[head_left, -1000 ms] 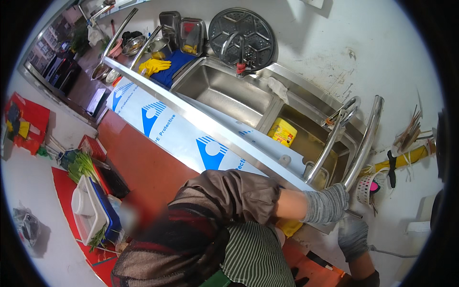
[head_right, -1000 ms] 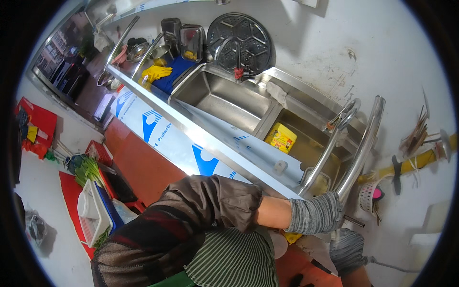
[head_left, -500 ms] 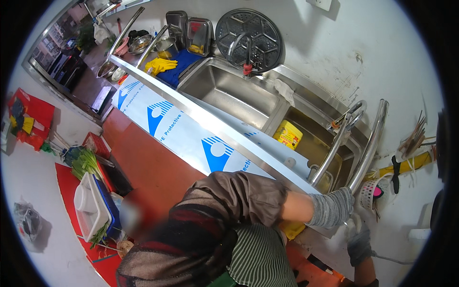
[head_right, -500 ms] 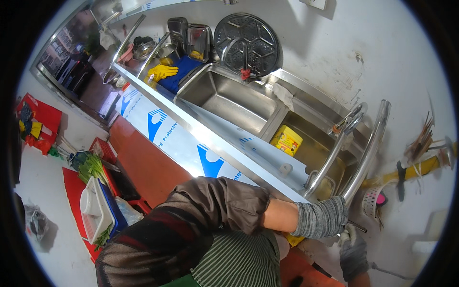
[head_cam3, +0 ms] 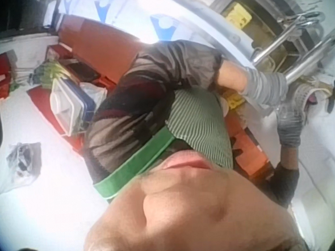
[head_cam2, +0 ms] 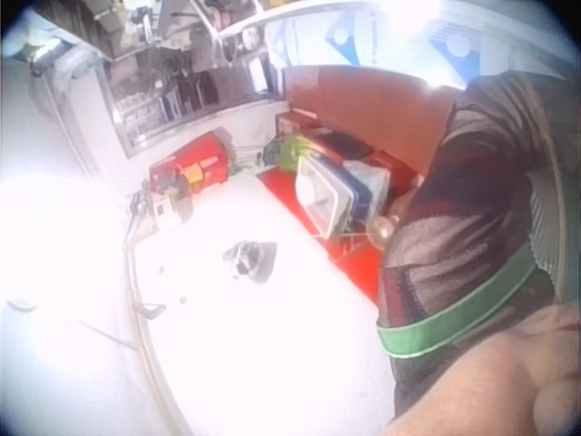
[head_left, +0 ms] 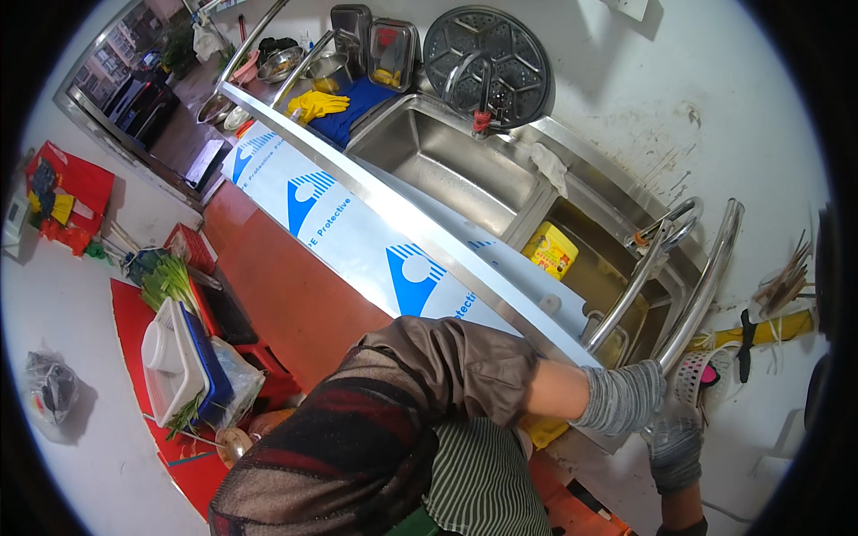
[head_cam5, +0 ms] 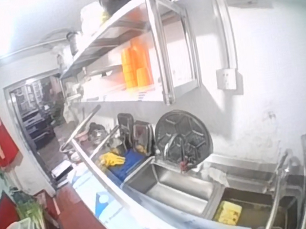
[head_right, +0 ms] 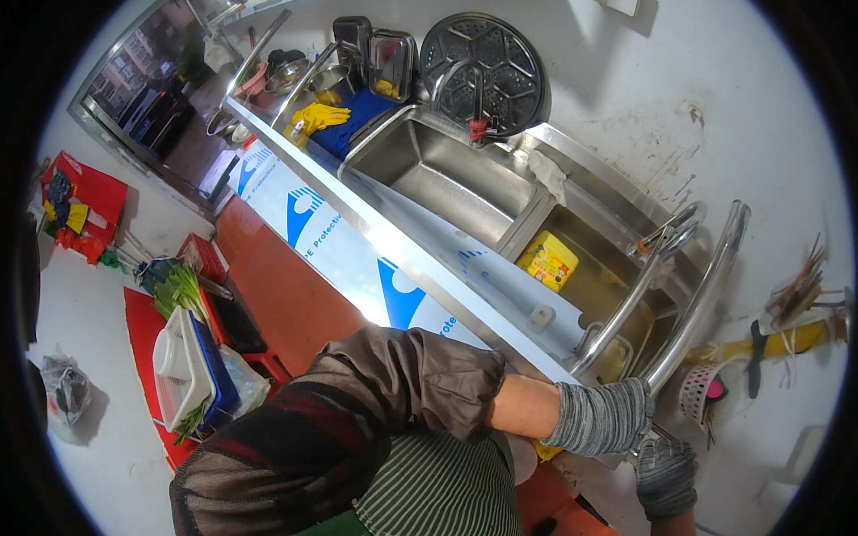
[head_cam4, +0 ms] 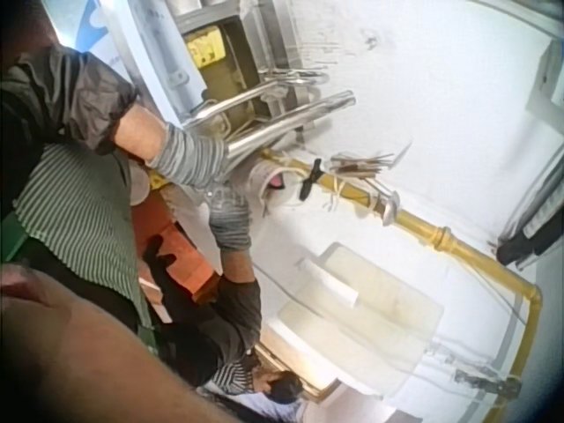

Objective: The person assembles a metal pole by inserting and tightening small metal components into its ends. They handle the pole with both hands, rotate it, and use a tool to secure the parts. The task occurs in a commercial kitchen with a stainless steel sink and various kitchen items visible.

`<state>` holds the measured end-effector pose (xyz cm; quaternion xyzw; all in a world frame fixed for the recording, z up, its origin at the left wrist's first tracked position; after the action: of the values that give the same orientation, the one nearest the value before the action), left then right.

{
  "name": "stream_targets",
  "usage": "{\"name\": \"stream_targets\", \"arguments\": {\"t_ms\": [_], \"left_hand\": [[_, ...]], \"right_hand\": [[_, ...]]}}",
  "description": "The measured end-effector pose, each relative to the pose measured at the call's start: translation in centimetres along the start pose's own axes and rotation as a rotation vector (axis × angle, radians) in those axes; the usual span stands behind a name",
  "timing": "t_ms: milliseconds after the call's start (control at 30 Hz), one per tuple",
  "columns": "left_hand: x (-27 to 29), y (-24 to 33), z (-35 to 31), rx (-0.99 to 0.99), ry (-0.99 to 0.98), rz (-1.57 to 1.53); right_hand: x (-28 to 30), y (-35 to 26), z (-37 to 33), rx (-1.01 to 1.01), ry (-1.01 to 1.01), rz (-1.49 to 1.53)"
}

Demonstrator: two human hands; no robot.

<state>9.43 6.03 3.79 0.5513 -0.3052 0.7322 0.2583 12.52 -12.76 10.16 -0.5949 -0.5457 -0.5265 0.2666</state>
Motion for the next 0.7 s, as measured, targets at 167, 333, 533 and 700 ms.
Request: {"name": "stream_targets", "arguments": {"t_ms": [167,333,533,700], "left_hand": [[-0.7,0.7,0.3,0.06,-0.05,0.029],[0.0,0.2,0.2,-0.007,0.044,0.007],[1.4,-0.3,-0.7,-0.035,0.044,-0.036],[1.4,0.0,-0.6,-0.014,0.03,0.018]], "right_hand": [[-1.4,0.3,-0.2,0.031,-0.038,0.226],[-2.2,-2.4,-0.1,-0.211,0.125,0.72],[-0.3,-4.9,-0.2,-0.84,-0.037,1.964],[1.0,-4.1,0.1,-0.633,-0.133,1.835]]}}
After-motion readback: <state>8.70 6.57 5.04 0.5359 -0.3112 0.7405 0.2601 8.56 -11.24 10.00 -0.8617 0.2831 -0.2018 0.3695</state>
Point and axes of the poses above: each hand's wrist, its own z-axis towards the middle knuckle, its own x-axis out of the back of the hand, y = z × x, the point moved 1 cm from there along z, towards the middle knuckle, and after that the axes turned 15 degrees about -y, right-handed, at the moved point
